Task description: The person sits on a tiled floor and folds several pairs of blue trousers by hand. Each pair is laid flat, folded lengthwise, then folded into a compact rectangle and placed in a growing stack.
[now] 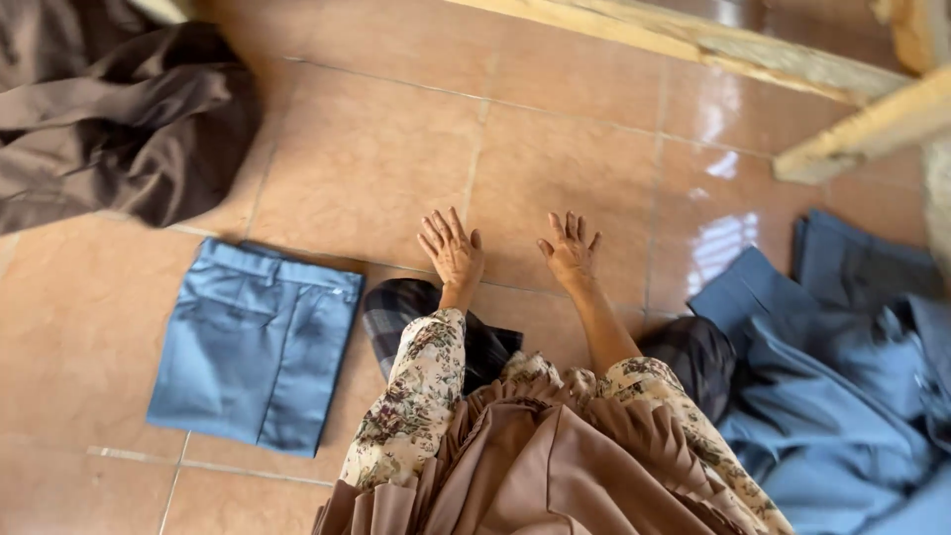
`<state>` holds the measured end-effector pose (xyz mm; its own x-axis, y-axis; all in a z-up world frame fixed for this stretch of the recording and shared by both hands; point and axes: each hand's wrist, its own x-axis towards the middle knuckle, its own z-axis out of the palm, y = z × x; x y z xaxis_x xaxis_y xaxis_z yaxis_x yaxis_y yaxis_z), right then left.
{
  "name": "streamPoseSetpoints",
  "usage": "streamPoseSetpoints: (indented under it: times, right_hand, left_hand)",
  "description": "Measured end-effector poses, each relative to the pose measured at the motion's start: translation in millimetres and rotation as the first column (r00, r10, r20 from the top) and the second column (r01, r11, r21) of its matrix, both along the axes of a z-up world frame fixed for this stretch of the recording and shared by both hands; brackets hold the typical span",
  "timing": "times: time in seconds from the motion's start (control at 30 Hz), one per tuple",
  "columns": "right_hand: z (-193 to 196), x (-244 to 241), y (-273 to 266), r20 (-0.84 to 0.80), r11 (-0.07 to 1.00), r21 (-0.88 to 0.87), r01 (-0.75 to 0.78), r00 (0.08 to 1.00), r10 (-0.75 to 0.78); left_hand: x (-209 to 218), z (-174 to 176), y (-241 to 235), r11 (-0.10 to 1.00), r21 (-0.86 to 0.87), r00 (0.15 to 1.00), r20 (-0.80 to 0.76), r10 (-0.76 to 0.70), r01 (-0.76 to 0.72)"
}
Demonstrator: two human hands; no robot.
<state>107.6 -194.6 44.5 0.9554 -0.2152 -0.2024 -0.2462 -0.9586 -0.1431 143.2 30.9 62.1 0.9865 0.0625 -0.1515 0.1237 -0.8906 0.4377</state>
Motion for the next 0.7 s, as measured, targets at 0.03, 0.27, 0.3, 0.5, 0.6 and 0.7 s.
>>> streamPoseSetpoints:
  times: [0.03, 0.27, 0.3, 0.5, 0.6, 0.7]
  right_hand:
    - [1.0, -9.9, -14.7, -0.003, 0.999, -0.004, 0.038, 0.999, -0.038]
    - [41.5, -78.2, -79.8, -0.066, 0.967, -0.029, 0.254, 0.965, -0.256]
    - [37.5, -82.7, -91.6, -0.049, 0.961, -0.005, 0.278, 0.959, -0.277]
    - [34.1, -114.6, -136.9, 0.064, 0.91, 0.074, 0.407, 0.909, -0.412]
    - [37.4, -154.0, -161.3, 0.195, 0.88, 0.129, 0.457, 0.858, -0.475]
    - [51.1, -207.9, -184.3, 0.258, 0.816, 0.166, 0.554, 0.774, -0.578]
  left_hand:
    - [-2.8, -0.5, -19.2, 0.999, -0.004, 0.999, -0.003, -0.038, 0.038]
    - [-24.6, -14.6, -124.1, 0.959, 0.066, 0.96, -0.072, -0.272, 0.277]
    - [-25.2, -15.0, -136.3, 0.951, 0.09, 0.954, -0.076, -0.29, 0.296]
    - [-33.0, -27.9, -186.5, 0.906, 0.08, 0.909, -0.049, -0.414, 0.416]
    - [-59.2, -36.9, -235.0, 0.849, 0.081, 0.852, -0.009, -0.523, 0.522]
    - [-102.8, -18.5, -289.3, 0.766, 0.005, 0.766, 0.032, -0.643, 0.643]
